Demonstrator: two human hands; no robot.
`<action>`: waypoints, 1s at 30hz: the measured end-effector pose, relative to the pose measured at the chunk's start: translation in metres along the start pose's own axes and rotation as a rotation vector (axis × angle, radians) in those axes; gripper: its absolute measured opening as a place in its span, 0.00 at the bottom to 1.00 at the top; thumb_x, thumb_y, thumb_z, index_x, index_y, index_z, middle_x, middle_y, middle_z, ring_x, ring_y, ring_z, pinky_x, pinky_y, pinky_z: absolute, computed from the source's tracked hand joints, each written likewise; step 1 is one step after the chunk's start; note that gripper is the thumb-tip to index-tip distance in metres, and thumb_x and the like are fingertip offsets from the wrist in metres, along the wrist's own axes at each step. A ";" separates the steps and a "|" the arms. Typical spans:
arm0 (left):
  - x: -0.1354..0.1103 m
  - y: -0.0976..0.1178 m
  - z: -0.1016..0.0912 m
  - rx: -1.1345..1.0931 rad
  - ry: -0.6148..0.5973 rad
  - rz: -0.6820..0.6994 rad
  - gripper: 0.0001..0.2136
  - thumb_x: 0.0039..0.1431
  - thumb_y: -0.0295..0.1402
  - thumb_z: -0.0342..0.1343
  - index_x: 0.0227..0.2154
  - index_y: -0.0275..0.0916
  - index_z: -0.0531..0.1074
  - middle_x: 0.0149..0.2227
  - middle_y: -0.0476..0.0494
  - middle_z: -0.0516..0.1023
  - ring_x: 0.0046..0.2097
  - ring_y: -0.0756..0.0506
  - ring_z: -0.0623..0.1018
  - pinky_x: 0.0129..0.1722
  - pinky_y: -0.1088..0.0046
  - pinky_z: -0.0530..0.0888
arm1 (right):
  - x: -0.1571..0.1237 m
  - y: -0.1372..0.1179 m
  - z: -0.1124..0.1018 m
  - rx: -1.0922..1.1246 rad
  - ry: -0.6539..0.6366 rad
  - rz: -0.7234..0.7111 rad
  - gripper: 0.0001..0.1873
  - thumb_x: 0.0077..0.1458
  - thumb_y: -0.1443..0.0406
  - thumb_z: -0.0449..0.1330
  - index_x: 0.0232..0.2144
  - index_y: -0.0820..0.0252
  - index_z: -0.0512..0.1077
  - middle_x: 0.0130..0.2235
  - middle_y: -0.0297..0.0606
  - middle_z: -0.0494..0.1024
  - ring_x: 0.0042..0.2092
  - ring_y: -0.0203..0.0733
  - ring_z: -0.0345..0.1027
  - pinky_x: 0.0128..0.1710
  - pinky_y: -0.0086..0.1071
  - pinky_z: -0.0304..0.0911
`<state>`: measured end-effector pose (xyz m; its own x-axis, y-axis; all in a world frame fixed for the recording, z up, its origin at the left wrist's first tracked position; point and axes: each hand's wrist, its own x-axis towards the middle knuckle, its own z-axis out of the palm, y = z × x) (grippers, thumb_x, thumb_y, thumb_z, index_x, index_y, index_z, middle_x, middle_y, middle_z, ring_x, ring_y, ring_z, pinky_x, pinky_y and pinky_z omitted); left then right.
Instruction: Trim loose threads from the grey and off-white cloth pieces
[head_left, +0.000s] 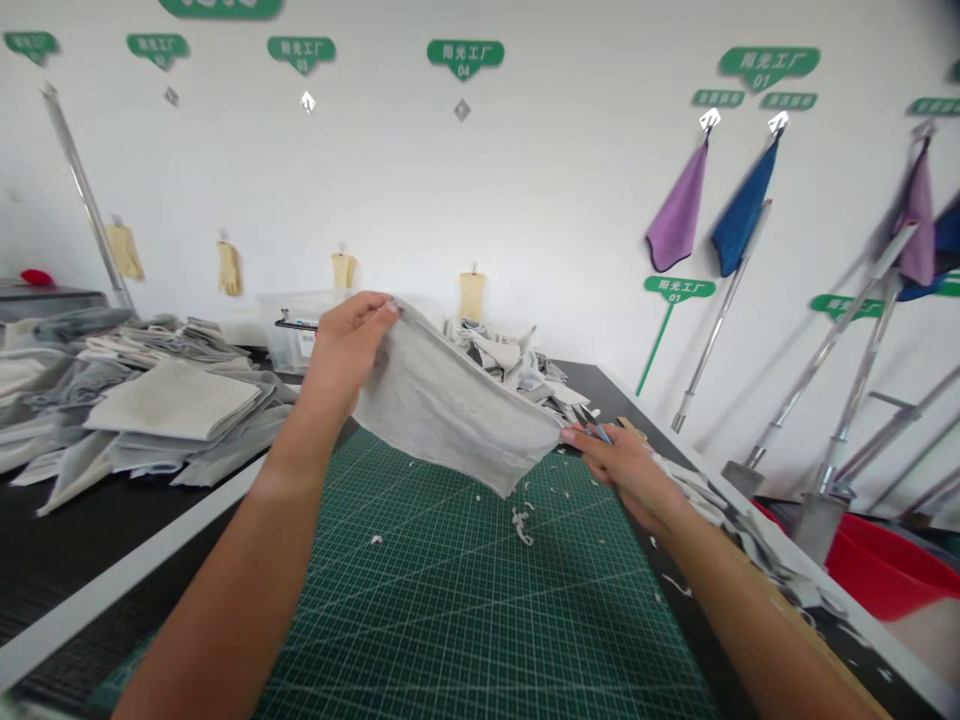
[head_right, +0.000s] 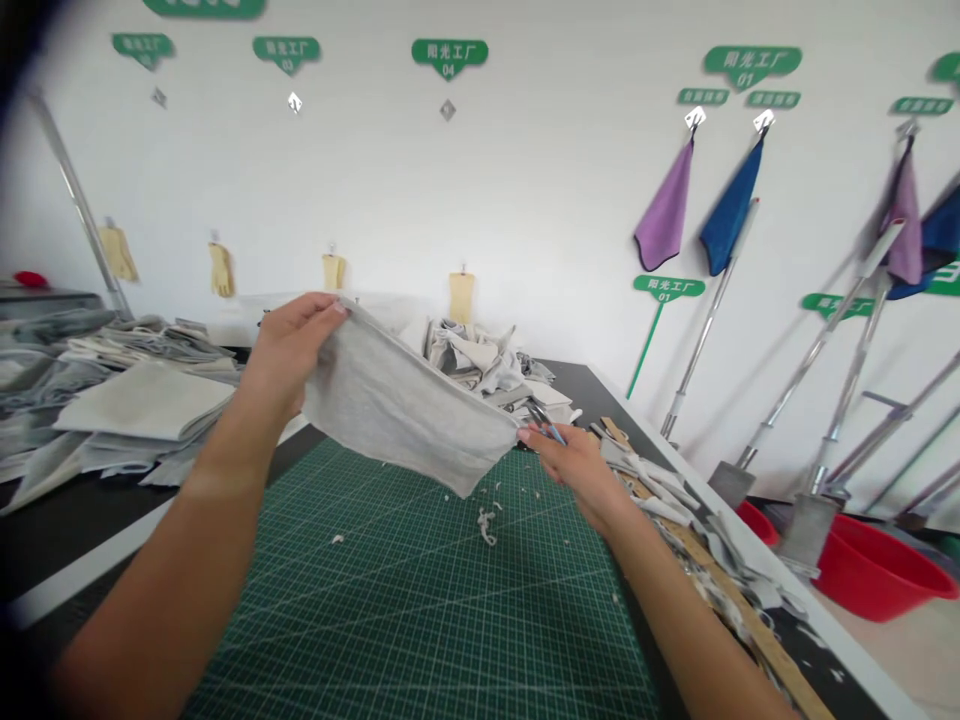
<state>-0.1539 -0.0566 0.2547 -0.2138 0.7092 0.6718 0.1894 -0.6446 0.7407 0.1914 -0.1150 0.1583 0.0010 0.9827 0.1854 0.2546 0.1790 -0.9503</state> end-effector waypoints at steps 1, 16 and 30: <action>0.000 0.003 -0.006 -0.002 -0.012 -0.010 0.11 0.60 0.42 0.56 0.36 0.41 0.75 0.32 0.47 0.75 0.35 0.46 0.71 0.35 0.71 0.69 | -0.003 -0.006 -0.002 0.050 0.014 -0.015 0.20 0.56 0.49 0.65 0.33 0.58 0.69 0.18 0.22 0.49 0.22 0.30 0.36 0.21 0.31 0.33; -0.006 0.031 -0.045 0.031 -0.363 -0.194 0.17 0.56 0.50 0.60 0.32 0.40 0.75 0.33 0.42 0.76 0.35 0.43 0.74 0.32 0.69 0.72 | -0.021 -0.043 -0.010 0.437 -0.062 -0.073 0.31 0.62 0.53 0.62 0.21 0.55 0.46 0.21 0.22 0.41 0.21 0.29 0.31 0.18 0.30 0.35; -0.021 0.045 -0.033 0.036 -0.461 -0.192 0.14 0.52 0.49 0.62 0.29 0.43 0.75 0.31 0.44 0.75 0.36 0.42 0.74 0.31 0.69 0.73 | -0.019 -0.039 -0.006 0.352 0.048 -0.114 0.29 0.58 0.51 0.65 0.23 0.54 0.49 0.22 0.22 0.42 0.22 0.29 0.31 0.18 0.29 0.34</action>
<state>-0.1721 -0.1097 0.2742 0.1960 0.8717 0.4492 0.2225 -0.4856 0.8454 0.1875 -0.1415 0.1939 0.0396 0.9535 0.2988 -0.0921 0.3013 -0.9491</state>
